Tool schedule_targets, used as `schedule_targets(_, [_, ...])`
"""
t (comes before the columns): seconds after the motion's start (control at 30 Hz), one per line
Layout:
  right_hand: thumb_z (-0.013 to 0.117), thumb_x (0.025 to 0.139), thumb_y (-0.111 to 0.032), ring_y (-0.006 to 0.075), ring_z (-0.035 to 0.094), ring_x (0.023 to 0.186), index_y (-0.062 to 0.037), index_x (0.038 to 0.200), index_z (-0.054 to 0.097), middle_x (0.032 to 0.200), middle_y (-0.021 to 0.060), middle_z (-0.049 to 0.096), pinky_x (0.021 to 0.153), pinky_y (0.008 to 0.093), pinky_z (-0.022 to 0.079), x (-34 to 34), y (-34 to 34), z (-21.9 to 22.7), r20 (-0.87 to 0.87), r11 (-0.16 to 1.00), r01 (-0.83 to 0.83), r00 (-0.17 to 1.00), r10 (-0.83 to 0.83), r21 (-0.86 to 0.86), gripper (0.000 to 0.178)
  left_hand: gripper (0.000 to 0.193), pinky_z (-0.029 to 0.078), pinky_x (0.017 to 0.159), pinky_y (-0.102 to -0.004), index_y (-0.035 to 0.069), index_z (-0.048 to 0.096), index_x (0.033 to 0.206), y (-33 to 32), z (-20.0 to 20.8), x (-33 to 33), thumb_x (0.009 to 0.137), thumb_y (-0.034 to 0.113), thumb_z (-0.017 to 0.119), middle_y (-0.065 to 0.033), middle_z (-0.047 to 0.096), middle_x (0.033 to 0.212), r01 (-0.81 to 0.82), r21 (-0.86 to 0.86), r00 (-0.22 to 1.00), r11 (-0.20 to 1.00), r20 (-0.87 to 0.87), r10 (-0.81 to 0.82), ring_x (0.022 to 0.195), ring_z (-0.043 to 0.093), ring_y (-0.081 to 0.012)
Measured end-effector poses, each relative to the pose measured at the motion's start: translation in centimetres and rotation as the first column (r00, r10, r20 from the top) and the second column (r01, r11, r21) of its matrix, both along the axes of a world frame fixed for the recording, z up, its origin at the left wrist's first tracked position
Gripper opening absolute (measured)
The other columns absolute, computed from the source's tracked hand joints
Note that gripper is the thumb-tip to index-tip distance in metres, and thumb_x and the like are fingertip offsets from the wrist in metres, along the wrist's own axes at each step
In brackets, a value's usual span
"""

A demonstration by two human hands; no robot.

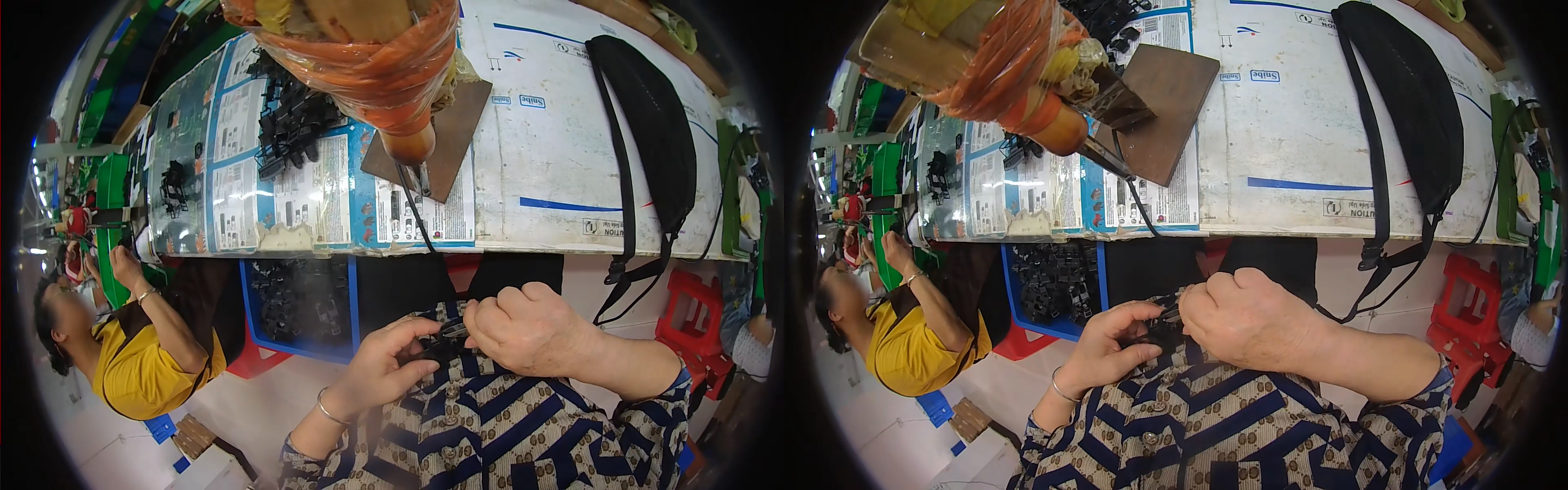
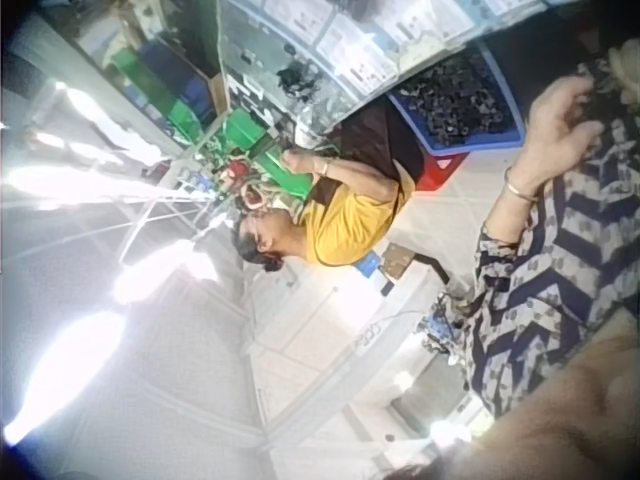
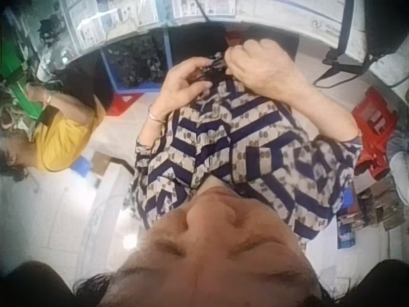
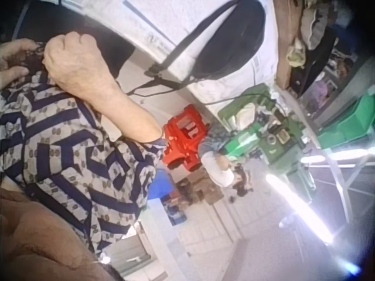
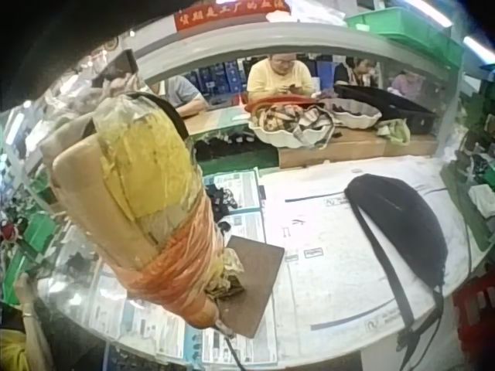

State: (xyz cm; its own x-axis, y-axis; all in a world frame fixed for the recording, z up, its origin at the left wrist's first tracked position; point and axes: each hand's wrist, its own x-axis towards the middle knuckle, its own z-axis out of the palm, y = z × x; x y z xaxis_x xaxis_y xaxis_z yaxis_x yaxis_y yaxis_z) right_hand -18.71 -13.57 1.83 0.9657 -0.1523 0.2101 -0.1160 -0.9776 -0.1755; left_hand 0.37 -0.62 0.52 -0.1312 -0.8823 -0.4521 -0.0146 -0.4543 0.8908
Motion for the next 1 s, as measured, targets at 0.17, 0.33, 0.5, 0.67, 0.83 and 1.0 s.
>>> schedule_targets(0.17, [0.061, 0.072, -0.027, 0.0101, 0.044, 0.058, -0.0035, 0.085, 0.060, 0.066, -0.0013, 0.043, 0.048, 0.0233, 0.030, -0.05, 0.02, 0.06, 0.010, 1.000, -0.017, 1.000, 0.017, -0.020, 0.026, 0.037, 0.043, 0.057, -0.0192, -0.005, 0.049, 0.111, 0.14, -0.11, 0.08, 0.076, -0.005, 0.061, -0.0058, 0.051, 0.095, -0.010, 0.061, 0.993, 0.998, -0.113, 0.017, 0.067, 0.051, -0.0060])
schedule_targets(0.33, [0.062, 0.072, -0.027, 0.0096, 0.043, 0.057, -0.0042, 0.085, 0.060, 0.066, -0.0017, 0.044, 0.048, 0.0230, 0.029, -0.30, 0.07, -0.05, 0.004, 0.996, -0.036, 0.999, 0.037, -0.086, 0.026, 0.037, 0.042, 0.059, -0.0184, -0.003, 0.050, 0.111, -0.02, -0.15, 0.15, 0.076, -0.005, 0.060, -0.0032, 0.054, 0.084, -0.032, 0.126, 0.981, 0.992, -0.188, 0.055, 0.068, 0.052, -0.0052])
schedule_targets(0.5, [0.062, 0.072, -0.026, 0.0090, 0.042, 0.056, -0.0048, 0.086, 0.060, 0.066, -0.0020, 0.043, 0.047, 0.0227, 0.028, -0.29, 0.15, -0.02, 0.022, 0.988, -0.026, 0.999, 0.029, -0.153, 0.026, 0.038, 0.042, 0.061, -0.0179, -0.001, 0.051, 0.113, -0.07, -0.59, 0.22, 0.076, -0.006, 0.059, -0.0019, 0.057, 0.076, -0.044, 0.188, 0.952, 0.981, -0.291, 0.098, 0.069, 0.052, -0.0048])
schedule_targets(0.67, [0.061, 0.072, -0.026, 0.0092, 0.041, 0.056, -0.0051, 0.086, 0.061, 0.066, -0.0023, 0.043, 0.047, 0.0228, 0.028, -0.22, -0.06, 0.06, 0.036, 0.986, -0.032, 0.999, 0.038, -0.165, 0.025, 0.038, 0.044, 0.067, -0.0185, -0.002, 0.050, 0.113, -0.24, -0.71, 0.41, 0.076, -0.007, 0.056, -0.0030, 0.058, 0.083, -0.030, 0.241, 0.920, 0.970, -0.372, 0.121, 0.073, 0.054, -0.0055])
schedule_targets(0.83, [0.059, 0.070, -0.021, 0.0095, 0.041, 0.058, -0.0048, 0.084, 0.061, 0.066, -0.0023, 0.041, 0.048, 0.0231, 0.028, -0.07, -0.26, 0.16, 0.044, 0.986, -0.047, 0.998, 0.055, -0.162, 0.022, 0.038, 0.044, 0.071, -0.0188, -0.003, 0.050, 0.114, -0.41, -0.26, 0.42, 0.076, -0.008, 0.056, -0.0039, 0.059, 0.090, -0.047, 0.253, 0.887, 0.966, -0.434, 0.157, 0.078, 0.055, -0.0060])
schedule_targets(1.0, [0.058, 0.068, -0.017, 0.0099, 0.041, 0.061, -0.0045, 0.083, 0.060, 0.066, -0.0021, 0.040, 0.050, 0.0232, 0.028, -0.03, -0.37, 0.15, 0.047, 0.986, -0.049, 0.997, 0.057, -0.158, 0.020, 0.039, 0.044, 0.073, -0.0192, -0.002, 0.049, 0.115, -0.19, -0.80, 0.75, 0.076, -0.008, 0.056, -0.0040, 0.059, 0.095, -0.028, 0.227, 0.865, 0.973, -0.482, 0.138, 0.082, 0.054, -0.0060])
